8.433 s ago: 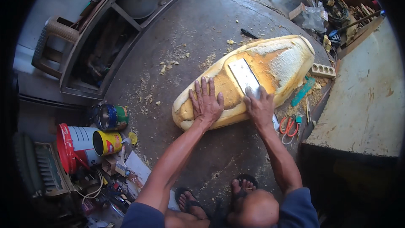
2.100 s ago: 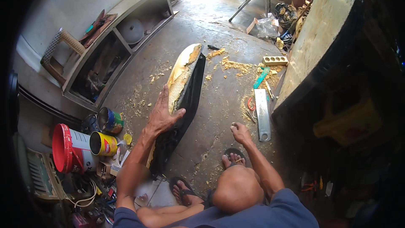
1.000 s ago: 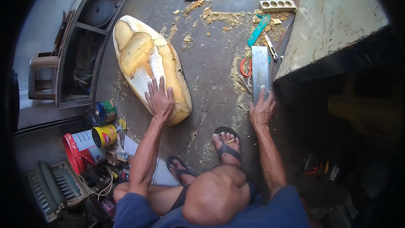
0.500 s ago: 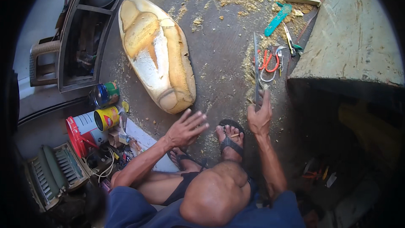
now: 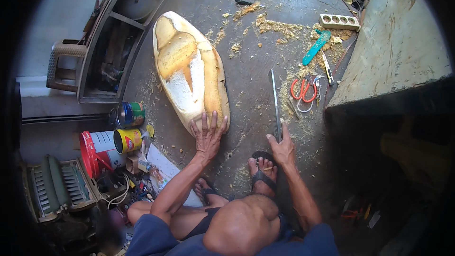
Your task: The person shapes a large piece of yellow foam by hand using a metal scraper and a small knife, shaving off thin layers to smooth the surface. They turn the foam over, apply adhesive from a plastic bottle, and continue scraping and trimming the edges at a low workspace.
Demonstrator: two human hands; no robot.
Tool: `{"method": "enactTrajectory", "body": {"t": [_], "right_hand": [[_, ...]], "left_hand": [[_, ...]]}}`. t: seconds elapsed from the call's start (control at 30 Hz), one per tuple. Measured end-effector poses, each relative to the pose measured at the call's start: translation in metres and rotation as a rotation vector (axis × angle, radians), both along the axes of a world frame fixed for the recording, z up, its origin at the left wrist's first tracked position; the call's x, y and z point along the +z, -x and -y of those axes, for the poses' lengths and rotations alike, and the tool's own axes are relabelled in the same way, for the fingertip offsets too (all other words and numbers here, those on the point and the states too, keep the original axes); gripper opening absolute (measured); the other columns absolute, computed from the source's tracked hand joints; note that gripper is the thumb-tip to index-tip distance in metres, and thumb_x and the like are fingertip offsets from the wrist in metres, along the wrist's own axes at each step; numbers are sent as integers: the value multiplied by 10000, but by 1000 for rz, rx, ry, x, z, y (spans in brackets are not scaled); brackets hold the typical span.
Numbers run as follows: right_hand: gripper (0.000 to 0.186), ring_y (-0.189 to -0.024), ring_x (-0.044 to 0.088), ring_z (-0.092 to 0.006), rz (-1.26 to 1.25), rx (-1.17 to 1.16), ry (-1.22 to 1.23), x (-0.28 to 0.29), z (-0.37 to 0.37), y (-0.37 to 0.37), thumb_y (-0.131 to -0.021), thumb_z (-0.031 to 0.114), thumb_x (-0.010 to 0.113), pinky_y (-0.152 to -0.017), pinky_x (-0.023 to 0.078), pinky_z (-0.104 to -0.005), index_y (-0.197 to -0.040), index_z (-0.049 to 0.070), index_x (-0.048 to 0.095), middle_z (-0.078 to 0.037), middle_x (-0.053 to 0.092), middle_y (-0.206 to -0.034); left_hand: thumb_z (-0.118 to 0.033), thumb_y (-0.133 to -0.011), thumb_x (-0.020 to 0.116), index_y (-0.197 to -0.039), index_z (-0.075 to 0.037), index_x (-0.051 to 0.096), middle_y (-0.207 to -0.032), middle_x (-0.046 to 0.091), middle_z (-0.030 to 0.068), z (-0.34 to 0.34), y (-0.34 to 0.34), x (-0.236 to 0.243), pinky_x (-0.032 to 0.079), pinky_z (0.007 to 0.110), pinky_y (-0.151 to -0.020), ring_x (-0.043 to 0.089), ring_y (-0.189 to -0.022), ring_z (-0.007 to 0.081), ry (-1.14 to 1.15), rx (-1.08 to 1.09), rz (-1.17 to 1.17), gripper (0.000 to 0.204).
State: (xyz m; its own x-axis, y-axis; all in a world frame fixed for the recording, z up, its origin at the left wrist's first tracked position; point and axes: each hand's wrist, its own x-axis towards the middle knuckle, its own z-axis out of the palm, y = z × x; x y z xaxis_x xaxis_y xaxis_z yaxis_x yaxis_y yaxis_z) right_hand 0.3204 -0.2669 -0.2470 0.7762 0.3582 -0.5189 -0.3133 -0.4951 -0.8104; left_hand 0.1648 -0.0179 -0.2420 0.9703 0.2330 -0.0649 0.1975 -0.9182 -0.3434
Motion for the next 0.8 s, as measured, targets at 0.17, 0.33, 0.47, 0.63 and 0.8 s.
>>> {"method": "enactTrajectory", "body": {"t": [0.17,0.33,0.47,0.63,0.8], "right_hand": [[693,-1188,614,-396,46,74,-34,26,-11,-10,-918,238,602,-1015,472,-424,-1540,53,359,-271,590,-1331],[639,-1080,636,-394,280,107,-60,49,-61,-14,-881,90,564,-979,506,-412,-1508,114,442,-215,607,-1270],[603,-1080,618,-396,1060,419,-422,103,-110,-13,-872,47,596,-924,510,-475,-1429,275,551,-260,571,-1297],[552,-1145,571,-347,1286,658,-501,143,-145,-10,-919,108,592,-938,482,-468,-1408,363,560,-207,542,-1344],[527,-1075,603,-347,779,544,362,64,-154,-133,-936,36,535,-925,505,-491,-1413,259,576,-208,542,-1315]], "left_hand": [[-77,-806,605,-1580,-234,266,-1642,203,134,-16,5,37,73,774,-1131,94,-1529,426,-17,-60,216,859],[2,-621,626,-1569,-80,261,-1616,245,192,-12,13,161,123,652,-1199,121,-1525,441,342,123,470,1019],[53,-606,574,-1544,12,269,-1585,277,255,0,32,212,176,536,-1231,186,-1496,484,459,232,558,987],[37,-623,601,-1532,32,289,-1551,334,286,15,84,210,192,536,-1225,256,-1480,477,405,401,619,961],[13,-626,592,-1527,33,311,-1553,344,296,22,95,224,222,532,-1217,301,-1456,494,447,356,676,943]]}}
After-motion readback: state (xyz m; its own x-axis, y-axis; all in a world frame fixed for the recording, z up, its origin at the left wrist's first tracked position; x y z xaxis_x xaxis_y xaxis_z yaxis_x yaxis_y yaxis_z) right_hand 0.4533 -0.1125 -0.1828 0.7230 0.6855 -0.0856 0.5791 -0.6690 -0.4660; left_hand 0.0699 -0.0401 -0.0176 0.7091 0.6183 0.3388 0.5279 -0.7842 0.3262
